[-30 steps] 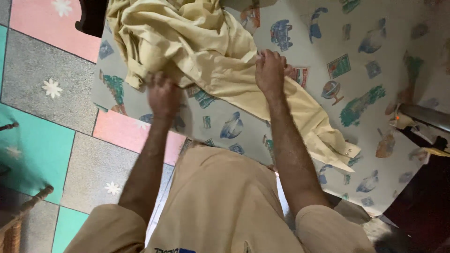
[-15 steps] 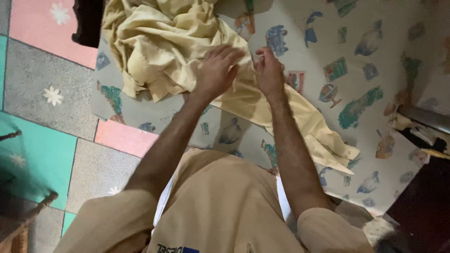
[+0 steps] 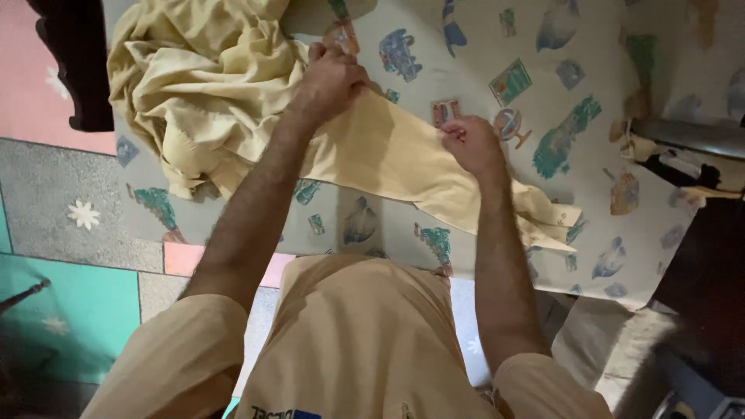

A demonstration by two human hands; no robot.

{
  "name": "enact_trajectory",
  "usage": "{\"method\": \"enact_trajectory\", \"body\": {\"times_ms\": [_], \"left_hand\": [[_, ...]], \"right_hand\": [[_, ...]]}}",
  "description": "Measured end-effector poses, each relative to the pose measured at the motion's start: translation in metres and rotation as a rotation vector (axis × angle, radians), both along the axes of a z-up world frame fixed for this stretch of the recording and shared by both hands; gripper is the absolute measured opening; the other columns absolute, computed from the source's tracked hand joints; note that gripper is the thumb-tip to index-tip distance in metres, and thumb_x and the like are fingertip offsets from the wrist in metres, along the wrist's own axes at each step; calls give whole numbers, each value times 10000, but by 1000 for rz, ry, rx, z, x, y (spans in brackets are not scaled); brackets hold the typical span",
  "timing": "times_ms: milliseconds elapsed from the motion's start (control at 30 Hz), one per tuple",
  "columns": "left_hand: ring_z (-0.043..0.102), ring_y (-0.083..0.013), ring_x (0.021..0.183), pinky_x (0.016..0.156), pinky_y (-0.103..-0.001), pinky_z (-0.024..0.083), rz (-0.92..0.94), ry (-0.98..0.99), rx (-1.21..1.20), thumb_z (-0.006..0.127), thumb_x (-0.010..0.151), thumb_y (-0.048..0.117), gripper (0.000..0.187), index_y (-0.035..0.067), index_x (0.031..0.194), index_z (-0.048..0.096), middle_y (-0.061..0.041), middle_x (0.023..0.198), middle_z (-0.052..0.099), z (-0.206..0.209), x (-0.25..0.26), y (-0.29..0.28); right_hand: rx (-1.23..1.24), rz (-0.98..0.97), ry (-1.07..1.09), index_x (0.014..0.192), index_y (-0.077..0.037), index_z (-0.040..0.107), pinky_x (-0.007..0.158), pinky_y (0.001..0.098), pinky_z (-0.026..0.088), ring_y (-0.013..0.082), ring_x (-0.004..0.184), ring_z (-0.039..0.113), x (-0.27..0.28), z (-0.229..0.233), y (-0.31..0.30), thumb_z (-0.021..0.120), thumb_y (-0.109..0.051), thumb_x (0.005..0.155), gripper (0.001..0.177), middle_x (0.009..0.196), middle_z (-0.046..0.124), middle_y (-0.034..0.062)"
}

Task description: Iron a yellow long-sleeved shirt on an ironing board.

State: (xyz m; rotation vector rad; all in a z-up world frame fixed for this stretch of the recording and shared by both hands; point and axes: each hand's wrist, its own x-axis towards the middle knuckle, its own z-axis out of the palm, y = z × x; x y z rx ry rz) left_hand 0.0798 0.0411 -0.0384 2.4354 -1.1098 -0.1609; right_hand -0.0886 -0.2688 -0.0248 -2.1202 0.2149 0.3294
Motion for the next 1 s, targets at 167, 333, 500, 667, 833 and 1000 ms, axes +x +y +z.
{"method": "enact_trajectory", "body": {"times_ms": [167, 333, 500, 667, 833, 1000], "left_hand": [[599, -306, 1138, 1001, -513, 347, 4, -115, -42, 800, 890, 242, 113, 172, 979, 792, -53, 1022, 727, 4, 4, -8], [606, -308, 1145, 1025, -513, 344, 30, -84, -51, 797, 903, 243, 135, 156, 1005, 783, -65, 1047, 727, -9, 8, -10], [606, -307, 1107, 1036, -538, 322, 75, -112, 17, 793, 911, 249, 128, 168, 1009, 777, -72, 1063, 723, -8, 6, -11], [587, -286, 1158, 1029, -546, 310, 123, -175, 66, 768, 930, 248, 132, 178, 1042, 768, -50, 1098, 716, -23, 7, -20], [552, -278, 1201, 1016, -538, 310, 129, -283, 157, 733, 934, 260, 180, 165, 1086, 750, -53, 1126, 701, -22, 11, -24], [536, -263, 1265, 1087, -519, 306, 88, -267, 73, 703, 962, 261, 157, 155, 1078, 717, -38, 1154, 686, -20, 9, -20]], "right_hand": [[24, -75, 94, 1055, -3, 739, 819, 308, 581, 172, 905, 735, -25, 8, -26, 757, -146, 933, 188, 999, 768, 117], [-87, -134, 203, 1090, -47, 748, 783, 292, 538, 120, 879, 712, -45, 17, -44, 772, -173, 916, 217, 967, 772, 76], [-102, -300, 167, 1058, -15, 750, 717, 333, 530, 164, 768, 658, -71, -4, -70, 769, -278, 962, 281, 850, 739, 78], [-270, -290, 107, 1088, -41, 748, 714, 351, 525, 167, 777, 668, -63, -5, -69, 740, -299, 993, 275, 897, 732, 82], [-326, -285, 100, 1051, -12, 703, 735, 363, 531, 204, 801, 676, -52, 11, -64, 788, -302, 946, 319, 924, 733, 109], [-233, -299, 67, 1080, -21, 721, 737, 393, 531, 288, 819, 687, -55, 17, -71, 744, -213, 1005, 207, 898, 713, 138]]}}
